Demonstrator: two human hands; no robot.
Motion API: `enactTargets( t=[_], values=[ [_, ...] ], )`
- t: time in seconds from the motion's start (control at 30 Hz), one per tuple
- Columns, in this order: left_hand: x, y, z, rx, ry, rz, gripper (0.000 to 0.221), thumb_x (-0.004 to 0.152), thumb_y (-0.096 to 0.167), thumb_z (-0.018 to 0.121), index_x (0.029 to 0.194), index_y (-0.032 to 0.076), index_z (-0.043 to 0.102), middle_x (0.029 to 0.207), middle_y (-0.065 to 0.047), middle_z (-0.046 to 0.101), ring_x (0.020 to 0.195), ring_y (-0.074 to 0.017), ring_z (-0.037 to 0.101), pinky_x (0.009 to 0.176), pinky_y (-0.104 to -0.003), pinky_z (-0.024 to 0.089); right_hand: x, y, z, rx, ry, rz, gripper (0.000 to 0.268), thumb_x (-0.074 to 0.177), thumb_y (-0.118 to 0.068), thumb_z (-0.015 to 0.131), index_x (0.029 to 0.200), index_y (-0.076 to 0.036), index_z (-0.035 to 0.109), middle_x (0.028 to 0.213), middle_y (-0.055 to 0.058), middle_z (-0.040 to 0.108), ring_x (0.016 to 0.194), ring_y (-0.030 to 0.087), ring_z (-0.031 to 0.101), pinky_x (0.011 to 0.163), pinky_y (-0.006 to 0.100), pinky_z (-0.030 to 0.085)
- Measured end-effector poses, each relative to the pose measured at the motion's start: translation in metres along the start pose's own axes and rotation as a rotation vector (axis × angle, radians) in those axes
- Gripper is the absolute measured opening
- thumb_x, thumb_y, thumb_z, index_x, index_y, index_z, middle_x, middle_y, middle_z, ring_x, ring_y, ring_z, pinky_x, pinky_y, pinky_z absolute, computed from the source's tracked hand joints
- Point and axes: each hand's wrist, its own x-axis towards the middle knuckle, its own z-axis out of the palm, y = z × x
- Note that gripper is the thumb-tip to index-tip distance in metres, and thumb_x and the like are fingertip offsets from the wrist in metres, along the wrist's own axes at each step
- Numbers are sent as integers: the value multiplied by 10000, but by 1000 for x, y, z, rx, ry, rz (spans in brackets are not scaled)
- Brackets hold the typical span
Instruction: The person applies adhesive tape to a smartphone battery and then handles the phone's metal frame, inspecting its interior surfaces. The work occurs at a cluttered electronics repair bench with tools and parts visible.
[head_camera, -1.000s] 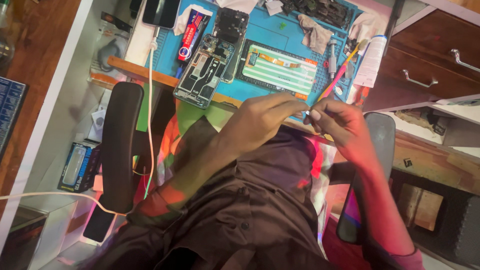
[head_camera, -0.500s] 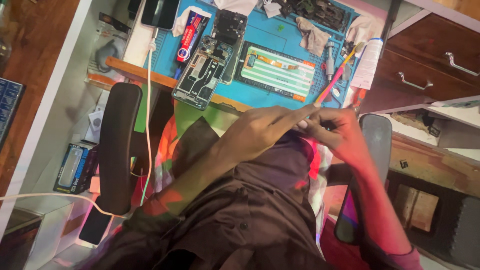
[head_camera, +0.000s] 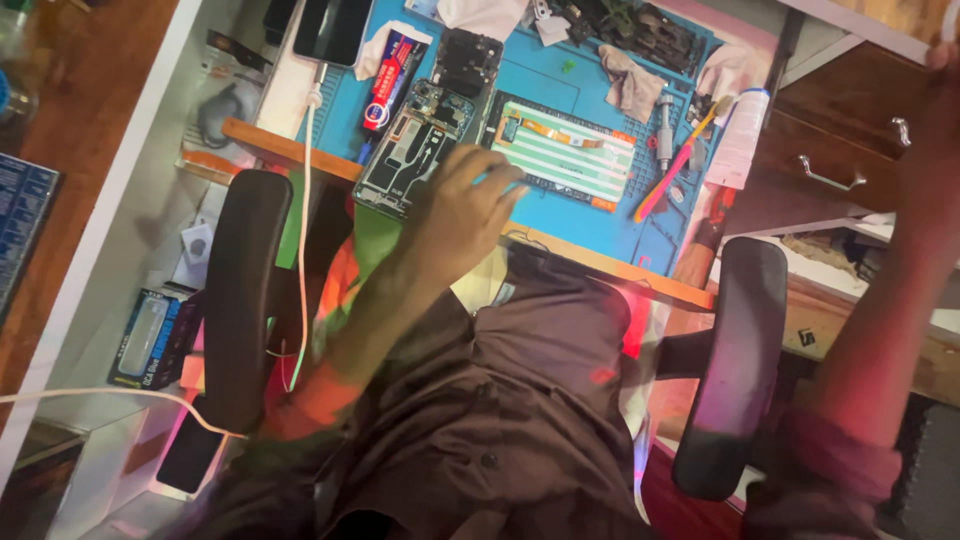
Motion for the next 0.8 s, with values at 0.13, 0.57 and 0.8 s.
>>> enactTargets(
  t=[0.13,0.57,0.8],
  values=[
    [14,-4,29,106,-29,1,372,987,255,736,1285,40,675,1389,-145,570,1349,-352,468,1144,-455,443,37,107,22,403,-182,115,425,1261,-287,324,1461,-35,602,1144,30,767,960,139,736,826,298,586],
    [22,-28,64,133,-130,-12,491,1008,361,686,1441,139,618,1539,-225,398,1457,-467,297,1196,-596,287,61,104,54,-180,263,-130,242,1172,-183,650,1255,33,722,1089,137,794,897,275,735,742,412,562],
    [23,-23,60,143,-113,-31,470,1000,359,684,1409,134,628,1533,-195,435,1456,-430,332,1205,-565,299,47,38,46,-140,305,-369,182,1090,35,663,1263,52,715,1192,157,756,1048,292,718,934,401,570]
  ],
)
